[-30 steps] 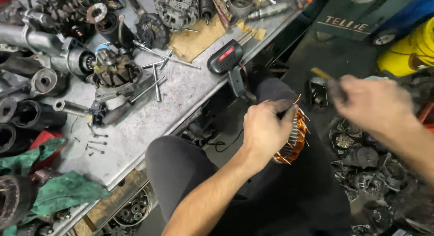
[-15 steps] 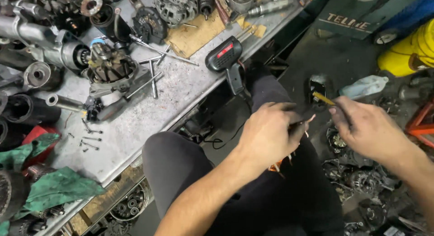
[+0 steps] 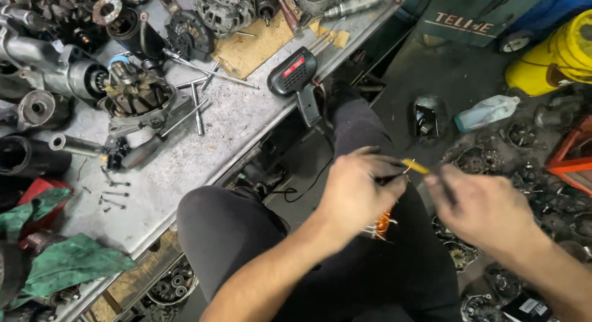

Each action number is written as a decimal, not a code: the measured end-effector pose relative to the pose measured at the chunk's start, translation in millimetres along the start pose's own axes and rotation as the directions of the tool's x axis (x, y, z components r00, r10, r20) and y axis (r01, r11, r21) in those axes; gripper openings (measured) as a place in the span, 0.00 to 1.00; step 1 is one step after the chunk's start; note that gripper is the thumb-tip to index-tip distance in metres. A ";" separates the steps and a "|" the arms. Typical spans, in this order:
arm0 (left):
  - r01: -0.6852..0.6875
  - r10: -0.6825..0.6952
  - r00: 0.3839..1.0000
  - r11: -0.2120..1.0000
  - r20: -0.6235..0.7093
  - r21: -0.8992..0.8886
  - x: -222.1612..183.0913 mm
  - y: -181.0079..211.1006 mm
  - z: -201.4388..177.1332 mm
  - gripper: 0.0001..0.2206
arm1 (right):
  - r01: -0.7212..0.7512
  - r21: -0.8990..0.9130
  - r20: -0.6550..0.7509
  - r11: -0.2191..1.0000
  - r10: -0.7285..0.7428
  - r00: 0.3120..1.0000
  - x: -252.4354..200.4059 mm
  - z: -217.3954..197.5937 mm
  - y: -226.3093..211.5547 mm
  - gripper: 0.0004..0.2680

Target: Repairing a stator component of an alternator by working on the copper windings with a small tool.

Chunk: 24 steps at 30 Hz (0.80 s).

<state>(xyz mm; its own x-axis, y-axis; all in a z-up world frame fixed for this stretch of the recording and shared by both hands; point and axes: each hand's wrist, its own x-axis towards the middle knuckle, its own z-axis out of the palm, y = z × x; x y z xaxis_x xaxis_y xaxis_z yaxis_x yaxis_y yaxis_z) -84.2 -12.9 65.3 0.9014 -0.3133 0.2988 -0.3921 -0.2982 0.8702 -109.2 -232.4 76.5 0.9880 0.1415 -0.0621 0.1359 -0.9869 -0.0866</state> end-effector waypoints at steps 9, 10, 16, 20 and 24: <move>-0.003 0.041 0.995 0.928 -0.095 0.372 -17.8 17.2 29.2 0.09 | -0.013 -0.349 -0.141 0.937 -0.039 0.989 -10.6 22.3 29.5 0.12; -0.002 0.044 0.993 0.931 -0.105 0.366 -16.1 18.4 29.5 0.10 | -0.076 -0.381 -0.160 0.921 0.015 0.987 -4.2 21.5 39.0 0.14; -0.033 0.067 0.995 0.917 -0.072 0.398 -16.4 15.8 33.7 0.11 | -0.077 -0.234 -0.082 0.969 0.059 0.995 -2.9 29.5 45.3 0.14; -0.052 0.095 0.991 0.921 -0.092 0.387 -11.6 5.6 24.5 0.09 | 0.254 -0.187 -0.274 0.949 -0.299 0.914 -2.5 39.8 63.1 0.05; -0.170 0.170 0.985 0.978 0.006 0.118 0.7 -5.4 -1.2 0.08 | 0.097 -0.007 -0.220 0.995 -0.096 0.971 10.4 26.4 36.1 0.10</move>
<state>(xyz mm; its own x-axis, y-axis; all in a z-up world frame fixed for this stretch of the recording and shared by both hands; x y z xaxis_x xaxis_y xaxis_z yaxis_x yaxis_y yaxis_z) -81.2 -10.4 61.3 0.8204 -0.3646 0.4406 -0.5584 -0.3446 0.7546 -95.9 -264.5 46.5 0.9621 0.2155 0.1672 0.2319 -0.9690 -0.0853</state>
